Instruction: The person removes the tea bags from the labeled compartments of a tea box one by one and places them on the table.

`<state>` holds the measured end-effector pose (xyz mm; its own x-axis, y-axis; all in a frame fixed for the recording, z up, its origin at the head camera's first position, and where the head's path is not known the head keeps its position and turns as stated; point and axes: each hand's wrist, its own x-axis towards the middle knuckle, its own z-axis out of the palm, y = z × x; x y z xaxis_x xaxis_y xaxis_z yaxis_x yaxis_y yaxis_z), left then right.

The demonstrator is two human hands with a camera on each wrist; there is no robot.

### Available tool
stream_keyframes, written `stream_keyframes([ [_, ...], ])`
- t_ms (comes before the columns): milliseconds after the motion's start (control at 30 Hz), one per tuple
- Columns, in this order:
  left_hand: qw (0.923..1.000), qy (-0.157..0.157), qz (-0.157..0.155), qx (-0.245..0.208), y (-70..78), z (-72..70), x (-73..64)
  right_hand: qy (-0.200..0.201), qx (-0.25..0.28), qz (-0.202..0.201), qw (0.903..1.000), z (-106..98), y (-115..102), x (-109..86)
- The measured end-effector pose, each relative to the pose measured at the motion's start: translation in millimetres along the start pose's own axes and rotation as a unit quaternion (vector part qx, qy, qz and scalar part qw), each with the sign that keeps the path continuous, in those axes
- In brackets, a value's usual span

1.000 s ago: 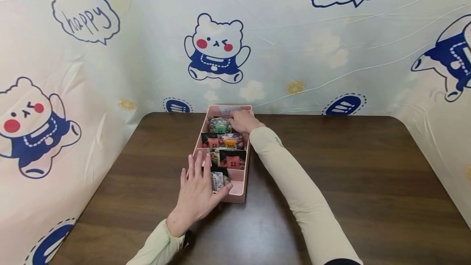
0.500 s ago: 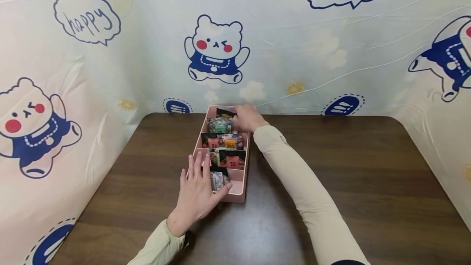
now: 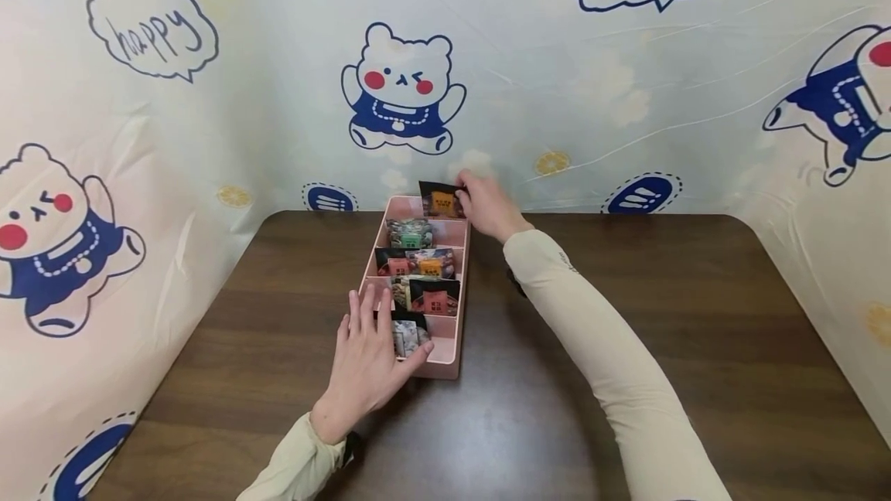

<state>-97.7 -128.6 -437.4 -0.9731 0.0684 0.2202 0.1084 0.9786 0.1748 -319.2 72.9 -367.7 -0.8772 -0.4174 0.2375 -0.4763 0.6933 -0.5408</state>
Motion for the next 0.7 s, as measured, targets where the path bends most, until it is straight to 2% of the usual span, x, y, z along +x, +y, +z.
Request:
stream_keyframes([
  [167, 0.9998, -0.014, -0.012, -0.004, -4.5, -3.4, 0.0, 0.049, 0.047, -0.007, 0.9977, -19.9, 3.0, -9.0],
  [300, 0.9995, -0.025, -0.017, -0.006, -10.4, -5.5, -0.1, 0.058, 0.084, 0.013, 0.9947, -32.2, 9.0, -21.1],
  [467, 0.9991, -0.037, -0.008, -0.019, -10.3, -5.0, 2.2, 0.074, 0.085, 0.043, 0.9927, -40.7, 26.3, -36.8],
  [700, 0.9996, -0.024, 0.003, -0.011, -5.8, -4.0, 3.1, 0.081, 0.079, 0.051, 0.9922, -36.3, 50.4, -49.3],
])
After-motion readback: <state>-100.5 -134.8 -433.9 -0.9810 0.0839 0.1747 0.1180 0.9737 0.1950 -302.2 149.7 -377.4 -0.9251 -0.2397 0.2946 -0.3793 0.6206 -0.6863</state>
